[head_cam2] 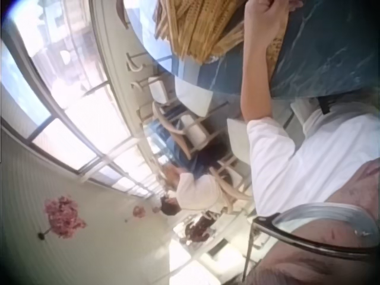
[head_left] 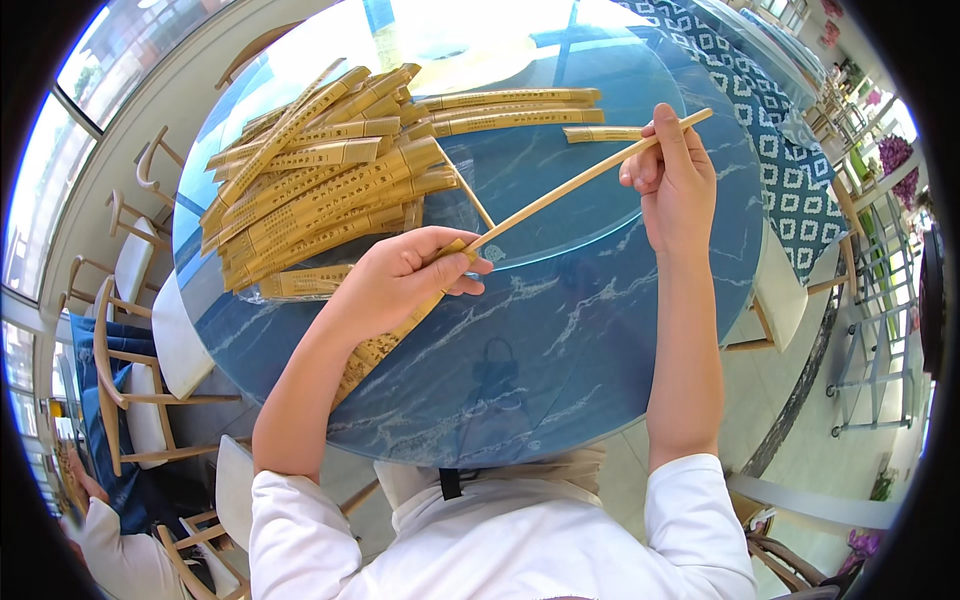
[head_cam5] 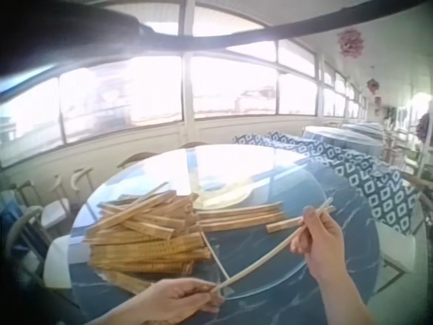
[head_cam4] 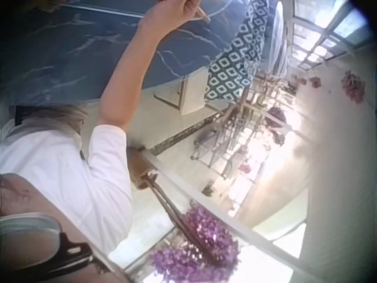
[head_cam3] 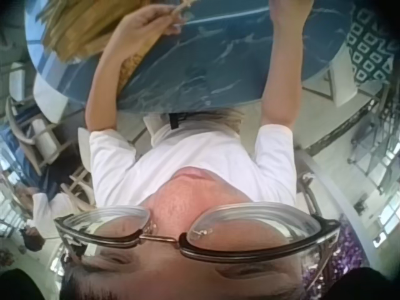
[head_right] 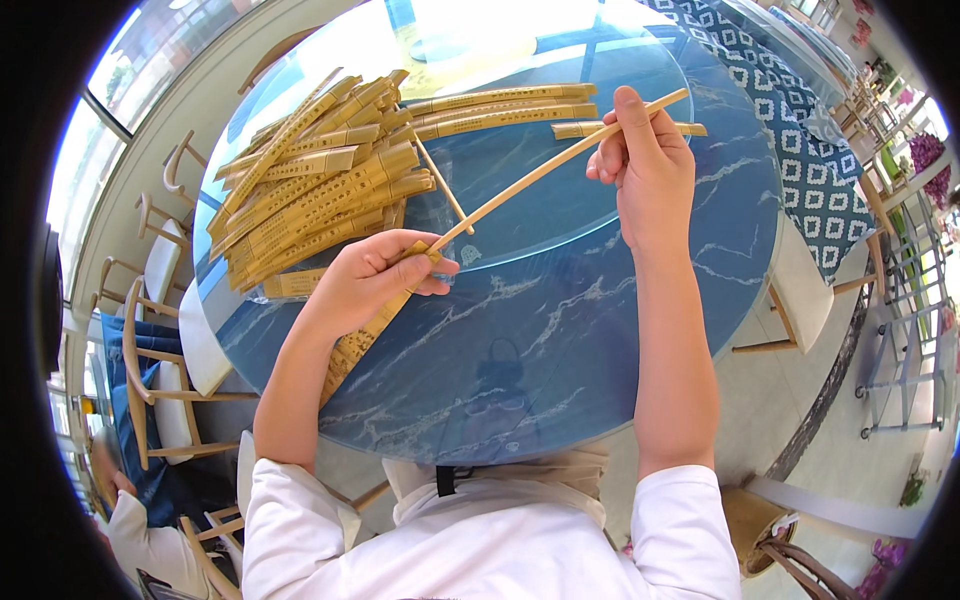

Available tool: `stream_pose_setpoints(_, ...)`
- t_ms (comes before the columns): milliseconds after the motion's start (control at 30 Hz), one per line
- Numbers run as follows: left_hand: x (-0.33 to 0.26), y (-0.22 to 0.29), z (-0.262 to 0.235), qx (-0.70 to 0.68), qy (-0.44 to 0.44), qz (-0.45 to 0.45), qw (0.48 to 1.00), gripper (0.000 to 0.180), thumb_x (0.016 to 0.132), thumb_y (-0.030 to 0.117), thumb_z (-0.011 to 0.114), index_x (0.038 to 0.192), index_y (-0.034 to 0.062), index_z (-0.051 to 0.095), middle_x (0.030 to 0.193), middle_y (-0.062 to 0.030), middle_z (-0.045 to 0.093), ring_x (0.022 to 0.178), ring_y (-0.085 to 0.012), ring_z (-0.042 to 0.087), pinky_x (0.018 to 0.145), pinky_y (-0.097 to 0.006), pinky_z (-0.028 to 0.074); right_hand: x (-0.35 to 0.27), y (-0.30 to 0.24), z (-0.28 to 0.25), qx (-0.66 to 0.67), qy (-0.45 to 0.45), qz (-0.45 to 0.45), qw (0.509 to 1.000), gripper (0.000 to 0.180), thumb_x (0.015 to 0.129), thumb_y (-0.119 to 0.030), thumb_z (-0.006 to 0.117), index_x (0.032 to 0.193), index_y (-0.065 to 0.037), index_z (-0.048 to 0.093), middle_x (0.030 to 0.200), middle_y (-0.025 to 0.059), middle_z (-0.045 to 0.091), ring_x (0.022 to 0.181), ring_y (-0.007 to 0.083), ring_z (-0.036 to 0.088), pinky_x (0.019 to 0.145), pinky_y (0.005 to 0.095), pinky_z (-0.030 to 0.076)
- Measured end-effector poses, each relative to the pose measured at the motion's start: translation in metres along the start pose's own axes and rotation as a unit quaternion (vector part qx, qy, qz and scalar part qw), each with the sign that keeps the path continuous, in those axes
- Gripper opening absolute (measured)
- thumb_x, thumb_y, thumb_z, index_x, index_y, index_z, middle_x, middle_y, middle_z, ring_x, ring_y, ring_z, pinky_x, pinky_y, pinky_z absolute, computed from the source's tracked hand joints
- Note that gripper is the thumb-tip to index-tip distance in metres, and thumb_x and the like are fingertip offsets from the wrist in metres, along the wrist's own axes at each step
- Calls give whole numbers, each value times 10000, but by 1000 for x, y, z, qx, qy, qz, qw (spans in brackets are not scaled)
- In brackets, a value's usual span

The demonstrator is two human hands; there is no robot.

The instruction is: The person inserts thin bamboo sticks into the ends of larger bamboo tubes one at a time. They then gather the assembled pieces into a bundle and place them on the table.

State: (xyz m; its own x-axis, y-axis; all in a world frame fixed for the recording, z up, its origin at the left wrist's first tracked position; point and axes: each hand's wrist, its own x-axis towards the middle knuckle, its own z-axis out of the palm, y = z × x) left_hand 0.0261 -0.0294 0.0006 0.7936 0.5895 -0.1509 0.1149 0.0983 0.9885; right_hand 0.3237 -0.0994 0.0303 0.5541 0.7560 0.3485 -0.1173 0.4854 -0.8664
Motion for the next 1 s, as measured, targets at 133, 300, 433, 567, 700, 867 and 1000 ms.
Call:
stream_pose_setpoints(133,-1,0,1,8,4,1,1000,322,1091,108,597,1374,-43,616,1196,-157,752,1054,-218,756,948,-337,617,0,2,0,-16,12,14,1000,335,1054,-347,695,863,-79,633,537,-24,457,473,70,450,512,264,455)
stream_pose_setpoints(300,-3,1,2,41,-12,-2,999,336,1092,118,598,1388,-40,611,1192,-141,751,1072,-209,750,948,-319,610,2,8,2,-32,31,40,998,333,1045,-365,709,851,-109,624,517,-33,425,436,61,416,467,249,415)
stream_pose_setpoints(433,-5,8,2,60,-28,-9,998,338,1093,135,604,1391,-22,619,1193,-113,754,1080,-187,748,941,-300,596,2,10,-2,-47,32,55,997,333,1038,-374,718,848,-120,615,502,-40,406,415,50,392,438,238,388)
stream_pose_setpoints(567,-10,12,4,94,-46,-1,995,338,1090,144,613,1389,-12,634,1185,-103,764,1081,-171,751,937,-287,582,5,12,-5,-71,47,75,994,329,1028,-361,734,836,-126,606,484,-43,399,390,46,367,418,228,370)
stream_pose_setpoints(700,-10,11,5,112,-61,10,992,364,1082,141,624,1408,-21,624,1184,-108,770,1079,-170,756,944,-289,582,6,17,-5,-64,44,93,993,327,1017,-344,750,818,-127,609,476,-38,404,379,50,367,411,232,366)
stream_pose_setpoints(867,-12,11,5,115,-50,22,992,373,1081,132,620,1420,-25,613,1169,-112,770,1083,-171,752,951,-292,583,6,20,-5,-42,16,99,994,315,1045,-324,712,828,-114,624,486,-34,412,392,60,387,422,238,379)
stream_pose_setpoints(1000,-11,12,5,75,-49,1,996,378,1087,125,607,1434,-26,597,1171,-121,762,1096,-177,747,962,-296,588,4,18,-4,-19,-39,91,995,327,1084,-323,647,849,-96,631,513,-19,436,452,71,442,475,250,427)
